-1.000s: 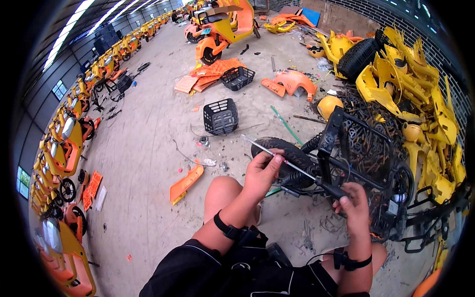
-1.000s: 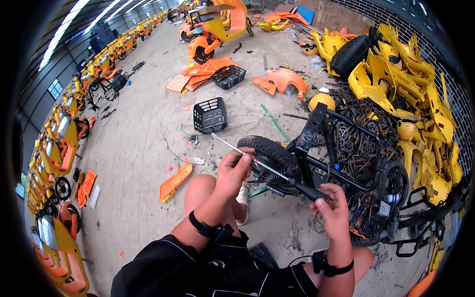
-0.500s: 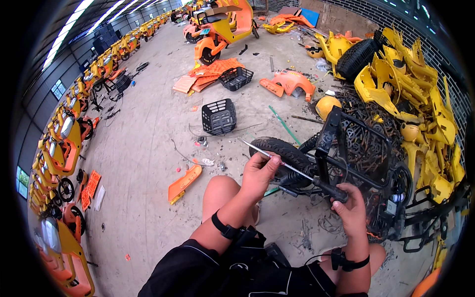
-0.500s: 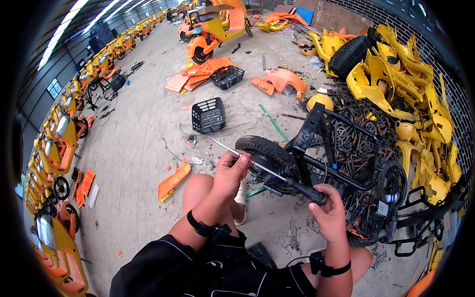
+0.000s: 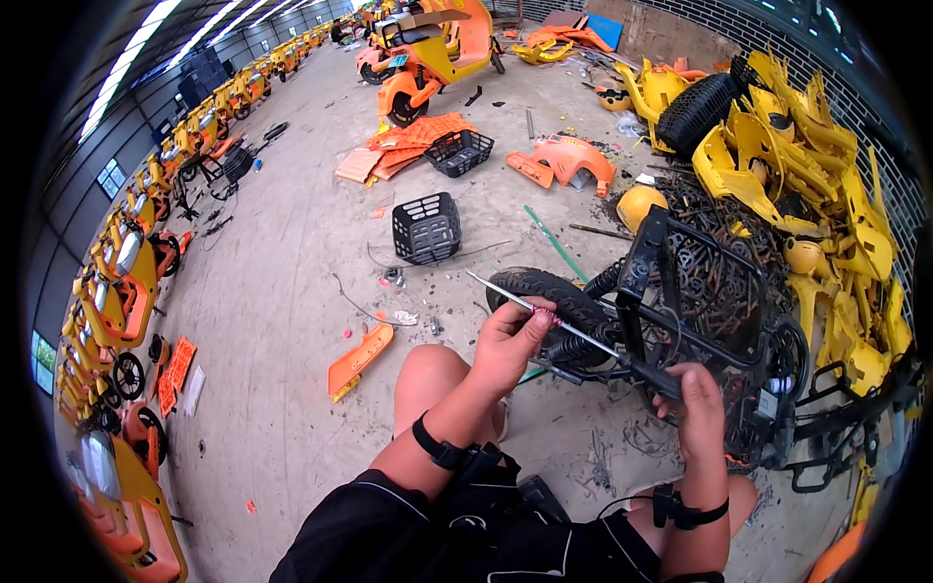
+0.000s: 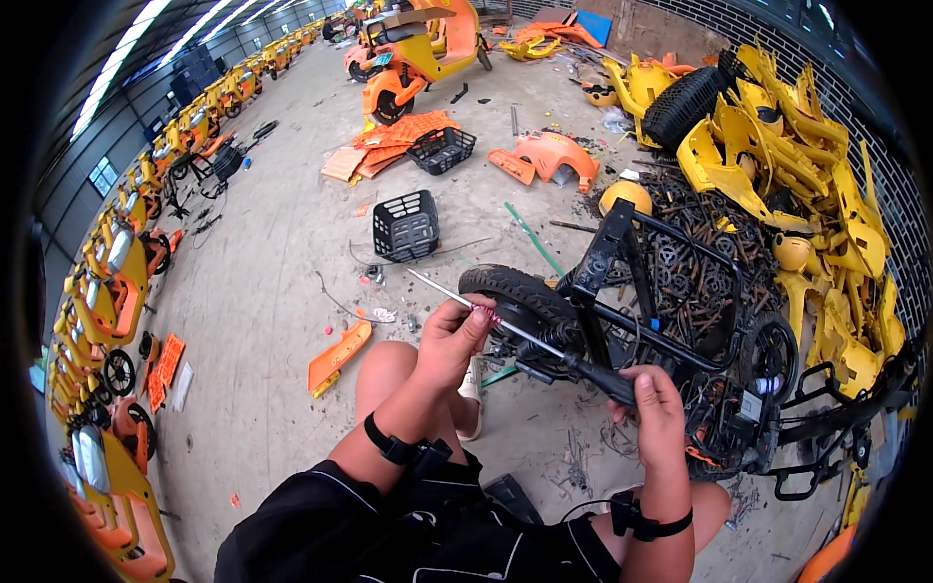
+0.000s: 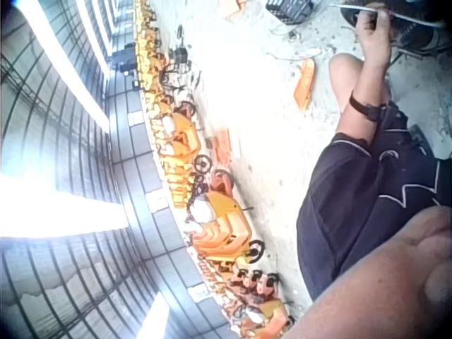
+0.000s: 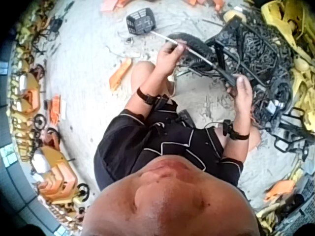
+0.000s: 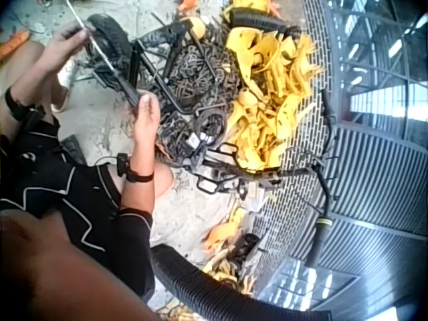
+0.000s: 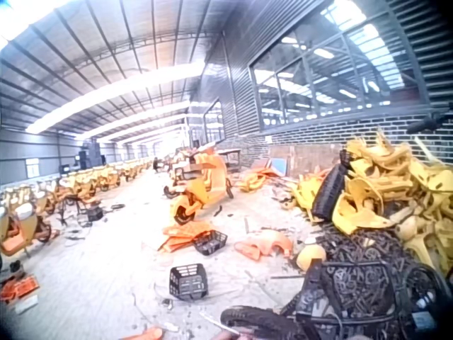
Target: The person works on the electrical wiring of a motorcycle frame, handling wires, connectors, and using a screwdriver.
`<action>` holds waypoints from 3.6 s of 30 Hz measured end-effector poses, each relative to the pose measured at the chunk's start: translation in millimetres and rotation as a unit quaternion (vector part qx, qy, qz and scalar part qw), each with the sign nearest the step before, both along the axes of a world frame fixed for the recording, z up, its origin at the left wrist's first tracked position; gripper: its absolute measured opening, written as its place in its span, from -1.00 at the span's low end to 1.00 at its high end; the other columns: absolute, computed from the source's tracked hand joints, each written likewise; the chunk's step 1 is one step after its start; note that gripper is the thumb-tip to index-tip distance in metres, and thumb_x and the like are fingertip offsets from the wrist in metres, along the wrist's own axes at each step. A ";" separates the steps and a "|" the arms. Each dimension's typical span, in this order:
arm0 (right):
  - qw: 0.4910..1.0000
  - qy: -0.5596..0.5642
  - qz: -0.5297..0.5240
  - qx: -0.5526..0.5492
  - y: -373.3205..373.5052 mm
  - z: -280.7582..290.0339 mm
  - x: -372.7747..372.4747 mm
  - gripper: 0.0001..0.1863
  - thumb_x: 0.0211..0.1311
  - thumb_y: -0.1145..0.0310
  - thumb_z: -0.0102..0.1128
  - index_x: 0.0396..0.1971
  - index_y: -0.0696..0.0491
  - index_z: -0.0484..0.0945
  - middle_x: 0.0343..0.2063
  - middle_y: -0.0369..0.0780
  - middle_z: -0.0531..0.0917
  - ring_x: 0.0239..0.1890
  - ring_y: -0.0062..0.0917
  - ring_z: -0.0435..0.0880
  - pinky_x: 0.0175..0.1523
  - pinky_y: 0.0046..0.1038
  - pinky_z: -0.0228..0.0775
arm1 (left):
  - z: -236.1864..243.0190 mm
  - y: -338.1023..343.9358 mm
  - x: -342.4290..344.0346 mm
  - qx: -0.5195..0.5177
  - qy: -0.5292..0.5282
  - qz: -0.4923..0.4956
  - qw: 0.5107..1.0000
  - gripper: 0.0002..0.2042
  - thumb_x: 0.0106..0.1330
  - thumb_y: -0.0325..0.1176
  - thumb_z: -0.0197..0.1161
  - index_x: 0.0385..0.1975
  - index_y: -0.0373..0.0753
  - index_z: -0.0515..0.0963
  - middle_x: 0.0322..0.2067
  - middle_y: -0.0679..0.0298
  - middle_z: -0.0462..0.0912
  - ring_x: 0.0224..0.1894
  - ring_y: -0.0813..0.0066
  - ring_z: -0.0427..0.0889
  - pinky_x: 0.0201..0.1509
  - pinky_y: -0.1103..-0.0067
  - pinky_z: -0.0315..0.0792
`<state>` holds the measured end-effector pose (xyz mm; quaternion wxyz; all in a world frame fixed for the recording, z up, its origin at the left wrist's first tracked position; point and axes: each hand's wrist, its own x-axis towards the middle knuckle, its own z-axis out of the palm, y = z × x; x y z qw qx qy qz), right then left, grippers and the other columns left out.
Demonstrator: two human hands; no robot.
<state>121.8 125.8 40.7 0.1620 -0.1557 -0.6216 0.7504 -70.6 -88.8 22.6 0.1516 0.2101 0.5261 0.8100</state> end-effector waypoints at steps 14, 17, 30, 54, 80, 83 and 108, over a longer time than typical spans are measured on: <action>1.000 0.001 0.006 0.017 -4.8 0.5 -0.9 -0.70 0.33 0.33 0.11 -0.03 0.17 0.41 -0.38 -0.20 0.60 -0.48 -0.63 0.56 -0.38 -0.61 0.41 | 3.2 -0.1 0.4 -0.010 0.000 0.026 1.000 -0.74 0.40 -0.30 0.14 -0.02 -0.30 0.49 -0.34 0.35 0.56 -0.47 0.71 0.40 -0.45 0.74 0.30; 1.000 -0.018 0.020 0.006 -2.4 5.4 -0.3 -0.70 0.38 0.22 0.03 -0.10 0.15 0.44 -0.45 -0.20 0.62 -0.50 -0.61 0.57 -0.41 -0.61 0.41 | 1.9 0.7 -2.1 0.022 0.010 -0.004 1.000 -0.69 0.42 -0.34 0.10 0.09 -0.30 0.42 -0.14 0.25 0.60 -0.42 0.69 0.45 -0.43 0.74 0.31; 0.992 0.055 0.044 0.103 -12.2 5.7 -1.9 -0.59 0.10 0.47 0.33 -0.05 0.16 0.43 -0.05 -0.20 0.44 -0.14 -0.55 0.51 -0.22 -0.53 0.49 | -4.5 -4.2 1.3 0.024 0.006 0.039 0.999 -0.85 0.35 -0.35 0.21 -0.26 -0.29 0.48 -0.40 0.24 0.58 -0.51 0.60 0.50 -0.47 0.69 0.37; 0.958 0.118 0.039 0.259 -18.8 2.7 -2.8 -0.62 0.14 0.49 0.27 -0.04 0.15 0.41 -0.14 -0.17 0.48 -0.29 -0.55 0.57 -0.26 -0.55 0.46 | -9.4 -1.4 -6.0 0.096 -0.051 0.000 0.994 -0.80 0.37 -0.34 0.18 -0.09 -0.25 0.48 -0.28 0.15 0.65 -0.54 0.62 0.47 -0.51 0.73 0.34; 0.984 -0.028 0.032 0.172 -27.3 8.7 2.5 -0.63 0.15 0.41 0.32 -0.07 0.16 0.45 -0.26 -0.30 0.53 -0.18 -0.59 0.51 -0.04 -0.56 0.35 | 0.6 2.5 0.5 0.034 -0.048 -0.024 0.998 -0.80 0.36 -0.35 0.20 -0.12 -0.27 0.44 -0.24 0.18 0.66 -0.50 0.64 0.52 -0.44 0.73 0.40; 0.988 -0.070 0.054 0.123 -22.6 5.9 3.9 -0.62 0.14 0.43 0.33 -0.06 0.16 0.45 -0.22 -0.26 0.51 -0.17 -0.59 0.51 -0.04 -0.56 0.36 | 4.3 3.0 2.8 0.026 -0.054 -0.023 0.998 -0.80 0.35 -0.35 0.21 -0.13 -0.25 0.44 -0.25 0.18 0.66 -0.51 0.64 0.51 -0.44 0.73 0.41; 0.984 0.038 0.048 0.170 -26.5 2.8 1.4 -0.65 0.16 0.36 0.32 -0.11 0.13 0.44 -0.34 -0.25 0.58 -0.41 -0.62 0.55 -0.27 -0.60 0.41 | 1.4 3.4 0.5 0.054 -0.068 -0.050 0.995 -0.74 0.33 -0.48 0.19 -0.02 -0.37 0.42 -0.21 0.09 0.65 -0.32 0.49 0.61 -0.20 0.58 0.53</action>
